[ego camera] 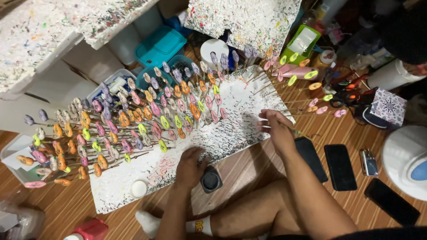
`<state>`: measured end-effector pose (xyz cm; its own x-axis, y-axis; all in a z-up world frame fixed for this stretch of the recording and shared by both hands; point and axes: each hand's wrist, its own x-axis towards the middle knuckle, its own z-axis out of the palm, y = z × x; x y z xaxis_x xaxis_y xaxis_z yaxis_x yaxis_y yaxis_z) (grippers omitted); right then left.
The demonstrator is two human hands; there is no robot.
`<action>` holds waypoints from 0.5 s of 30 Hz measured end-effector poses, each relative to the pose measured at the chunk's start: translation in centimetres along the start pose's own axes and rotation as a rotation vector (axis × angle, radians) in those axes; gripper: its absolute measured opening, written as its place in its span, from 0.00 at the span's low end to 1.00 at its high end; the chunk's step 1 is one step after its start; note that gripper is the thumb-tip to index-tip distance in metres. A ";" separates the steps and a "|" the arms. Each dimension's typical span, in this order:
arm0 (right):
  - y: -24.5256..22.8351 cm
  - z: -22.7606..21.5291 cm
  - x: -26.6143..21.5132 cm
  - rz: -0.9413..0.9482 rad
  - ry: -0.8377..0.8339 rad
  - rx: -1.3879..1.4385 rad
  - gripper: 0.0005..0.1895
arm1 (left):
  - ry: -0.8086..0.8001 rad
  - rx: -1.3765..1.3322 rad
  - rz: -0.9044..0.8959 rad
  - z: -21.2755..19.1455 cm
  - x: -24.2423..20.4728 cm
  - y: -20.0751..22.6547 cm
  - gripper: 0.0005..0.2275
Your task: Painting and detailing small fishing lures mounted on sticks.
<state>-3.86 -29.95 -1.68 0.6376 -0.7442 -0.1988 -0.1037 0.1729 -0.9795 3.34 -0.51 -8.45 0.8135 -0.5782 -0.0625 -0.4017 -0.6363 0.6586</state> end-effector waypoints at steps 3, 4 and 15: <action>1.3 0.5 2.9 -0.005 0.012 -0.074 0.11 | -0.004 0.015 -0.022 -0.5 0.2 0.6 0.15; 2.2 0.7 4.1 -0.007 0.009 -0.074 0.11 | -0.001 0.014 -0.022 -0.3 0.3 0.5 0.15; 9.9 3.0 10.0 -0.318 0.207 -0.428 0.15 | -0.024 0.069 -0.044 -1.1 0.8 1.0 0.16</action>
<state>3.76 -33.72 -13.24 0.5299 -0.8351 0.1480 -0.2580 -0.3249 -0.9099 4.10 -1.02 -7.01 0.8209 -0.5607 -0.1083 -0.3949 -0.6944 0.6015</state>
